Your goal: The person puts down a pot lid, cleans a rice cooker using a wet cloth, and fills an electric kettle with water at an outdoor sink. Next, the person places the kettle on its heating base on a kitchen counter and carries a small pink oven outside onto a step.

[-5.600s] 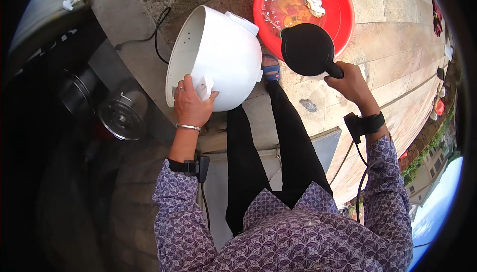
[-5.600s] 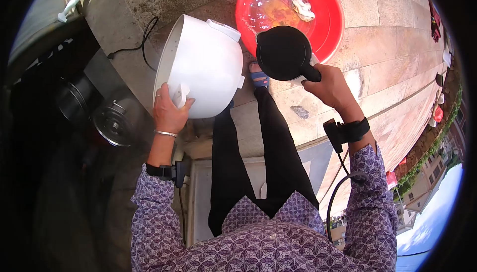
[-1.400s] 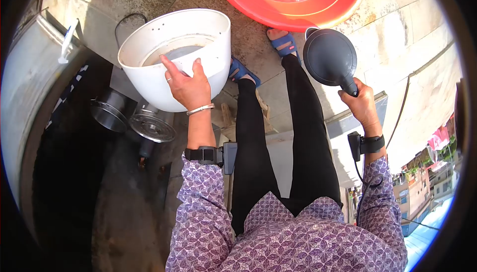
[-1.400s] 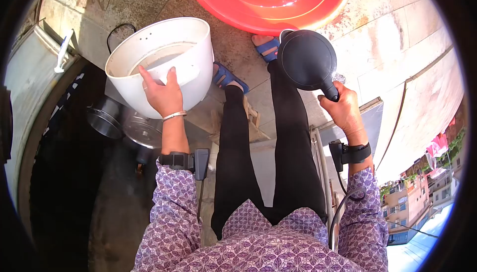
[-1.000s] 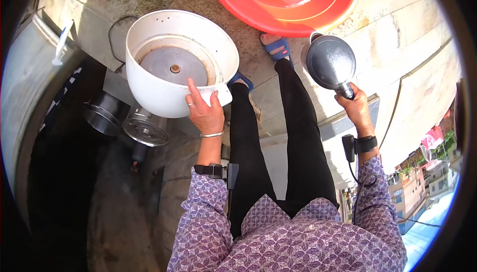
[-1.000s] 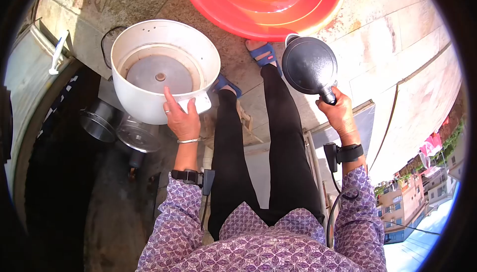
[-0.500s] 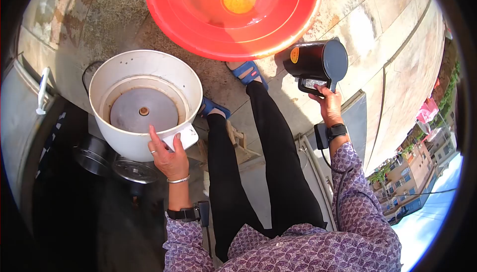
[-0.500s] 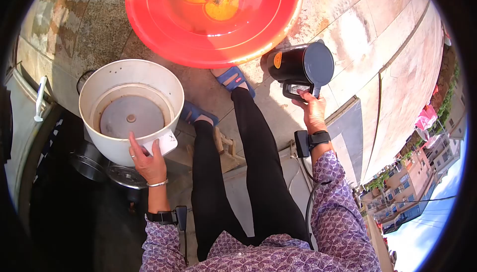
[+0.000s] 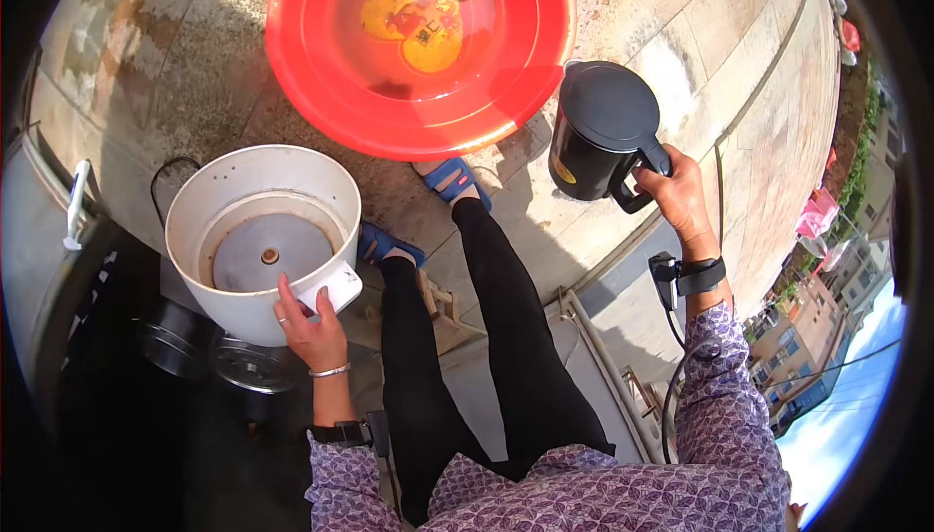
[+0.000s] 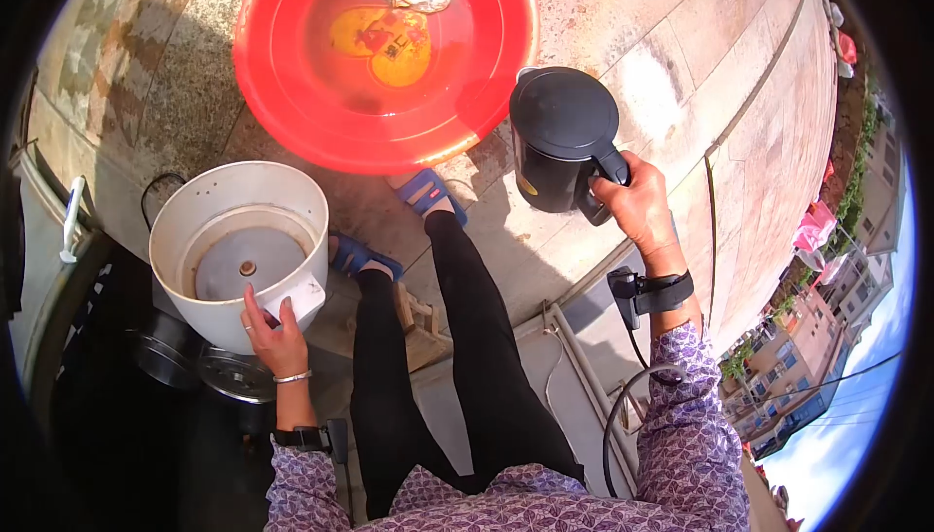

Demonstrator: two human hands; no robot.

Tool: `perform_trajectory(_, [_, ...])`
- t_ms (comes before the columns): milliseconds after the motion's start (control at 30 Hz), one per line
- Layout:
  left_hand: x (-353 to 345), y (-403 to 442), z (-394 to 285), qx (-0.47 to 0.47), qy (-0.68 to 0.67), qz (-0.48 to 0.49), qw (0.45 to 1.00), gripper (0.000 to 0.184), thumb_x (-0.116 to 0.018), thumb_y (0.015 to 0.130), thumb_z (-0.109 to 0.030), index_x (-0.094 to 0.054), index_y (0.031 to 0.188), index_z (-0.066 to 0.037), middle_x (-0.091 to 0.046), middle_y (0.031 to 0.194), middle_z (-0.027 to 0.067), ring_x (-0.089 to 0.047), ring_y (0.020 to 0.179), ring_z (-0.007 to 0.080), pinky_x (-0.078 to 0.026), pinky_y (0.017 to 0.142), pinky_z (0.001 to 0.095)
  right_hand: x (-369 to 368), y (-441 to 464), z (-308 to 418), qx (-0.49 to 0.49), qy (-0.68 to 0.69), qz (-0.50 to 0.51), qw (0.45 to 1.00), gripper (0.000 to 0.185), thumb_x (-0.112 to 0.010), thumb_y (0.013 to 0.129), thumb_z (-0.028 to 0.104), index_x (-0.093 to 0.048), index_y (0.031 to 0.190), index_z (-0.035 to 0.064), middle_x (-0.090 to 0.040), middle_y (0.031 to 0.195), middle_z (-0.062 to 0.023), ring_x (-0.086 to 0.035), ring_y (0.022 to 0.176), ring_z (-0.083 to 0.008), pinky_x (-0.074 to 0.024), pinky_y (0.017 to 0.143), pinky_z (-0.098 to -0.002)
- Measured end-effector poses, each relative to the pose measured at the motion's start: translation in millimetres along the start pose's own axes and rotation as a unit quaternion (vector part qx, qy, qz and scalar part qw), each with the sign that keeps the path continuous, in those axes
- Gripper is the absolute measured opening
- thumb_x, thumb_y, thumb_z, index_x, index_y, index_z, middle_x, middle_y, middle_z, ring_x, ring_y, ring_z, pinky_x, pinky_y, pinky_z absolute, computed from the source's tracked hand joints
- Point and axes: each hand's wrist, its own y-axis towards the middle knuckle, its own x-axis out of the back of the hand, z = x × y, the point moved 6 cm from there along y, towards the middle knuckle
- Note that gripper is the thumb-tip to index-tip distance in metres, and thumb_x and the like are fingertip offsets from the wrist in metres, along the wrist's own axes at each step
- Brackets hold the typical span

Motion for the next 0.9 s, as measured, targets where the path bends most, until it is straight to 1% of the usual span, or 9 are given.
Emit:
perform_trajectory(133, [-8.7,3.1,-4.8,0.004,-0.020,-0.018,1.000,0.060,-0.066,0.075,-0.010,-0.044,0.132,-0.011,-0.040,0.077,0.0050,-0.042,0.062,0.0188,-0.039,0.058,0.0339,-4.5,39.0,74.6,0.029,-0.075,0.067,0.995,0.020,-0.064,0.068,0.012,-0.061,0.079,-0.0049,-0.059,0.059,-0.0070,-0.059,0.050,-0.0166,-0.0466,0.051,-0.0286])
perform_trajectory(200, [-9.4,3.0,-3.6,0.013,-0.039,-0.028,0.999,0.060,-0.067,0.075,-0.011,-0.045,0.131,-0.012,-0.041,0.077,0.0052,-0.043,0.061,0.0194,-0.039,0.057,0.0348,-12.4,59.4,104.5,0.039,-0.139,0.081,0.986,0.021,-0.065,0.067,0.014,-0.061,0.074,-0.0055,-0.058,0.056,-0.0074,-0.060,0.050,-0.0176,-0.0468,0.050,-0.0290])
perform_trajectory(300, [-6.5,0.6,-1.6,0.013,-0.036,-0.045,0.998,0.059,-0.068,0.075,-0.010,-0.047,0.130,-0.013,-0.042,0.078,0.0057,-0.044,0.061,0.0207,-0.039,0.057,0.0359,-23.2,93.9,138.2,0.058,-0.169,0.099,0.979,0.022,-0.066,0.066,0.016,-0.059,0.068,-0.0051,-0.057,0.056,-0.0082,-0.059,0.047,-0.0183,-0.0469,0.047,-0.0306])
perform_trajectory(367, [-8.1,0.0,3.5,0.028,-0.035,-0.031,0.999,0.057,-0.069,0.074,-0.015,-0.049,0.128,-0.014,-0.047,0.084,0.0085,-0.052,0.071,0.0274,-0.043,0.063,0.0390,-30.3,116.3,150.0,0.049,-0.158,0.136,0.977,0.020,-0.067,0.069,0.016,-0.060,0.066,-0.0027,-0.057,0.055,-0.0078,-0.057,0.043,-0.0183,-0.0444,0.043,-0.0295])
perform_trajectory(400, [-7.7,-0.6,6.7,0.040,-0.042,-0.033,0.998,0.057,-0.069,0.074,-0.015,-0.049,0.128,-0.014,-0.047,0.084,0.0085,-0.052,0.071,0.0274,-0.043,0.063,0.0390,-34.4,120.3,155.8,0.042,-0.159,0.162,0.973,0.020,-0.068,0.070,0.016,-0.060,0.066,-0.0021,-0.056,0.054,-0.0075,-0.056,0.042,-0.0181,-0.0430,0.041,-0.0289])
perform_trajectory(667, [-3.1,-2.2,14.7,0.041,-0.072,-0.059,0.995,0.055,-0.069,0.073,-0.013,-0.052,0.125,-0.015,-0.047,0.084,0.0079,-0.051,0.071,0.0277,-0.043,0.064,0.0397,-46.0,130.5,173.8,0.028,-0.174,0.156,0.972,0.021,-0.068,0.073,0.019,-0.061,0.065,0.0001,-0.054,0.052,-0.0062,-0.053,0.041,-0.0167,-0.0397,0.040,-0.0275])
perform_trajectory(733, [-3.2,-3.1,15.9,0.052,-0.072,-0.055,0.994,0.055,-0.069,0.073,-0.012,-0.052,0.125,-0.014,-0.047,0.084,0.0077,-0.051,0.071,0.0275,-0.043,0.064,0.0395,-49.1,128.1,184.9,0.043,-0.201,0.157,0.966,0.022,-0.066,0.076,0.021,-0.058,0.068,0.0016,-0.049,0.051,-0.0018,-0.050,0.040,-0.0137,-0.0417,0.041,-0.0265])
perform_trajectory(800, [-1.7,-3.5,13.7,0.022,-0.080,-0.066,0.994,0.052,-0.067,0.075,-0.009,-0.053,0.125,-0.014,-0.047,0.084,0.0076,-0.050,0.068,0.0254,-0.043,0.061,0.0375,-55.2,122.1,203.1,0.054,-0.219,0.157,0.961,0.022,-0.065,0.076,0.021,-0.060,0.069,0.0008,-0.050,0.052,-0.0023,-0.049,0.040,-0.0134,-0.0389,0.041,-0.0264])
perform_trajectory(900, [-1.6,-3.9,12.1,0.007,-0.086,-0.073,0.994,0.051,-0.067,0.075,-0.009,-0.053,0.124,-0.013,-0.047,0.083,0.0084,-0.050,0.069,0.0263,-0.043,0.062,0.0377,-62.4,122.3,223.8,0.092,-0.282,0.135,0.945,0.024,-0.065,0.075,0.023,-0.063,0.070,-0.0006,-0.053,0.053,-0.0035,-0.050,0.042,-0.0135,-0.0357,0.042,-0.0257])
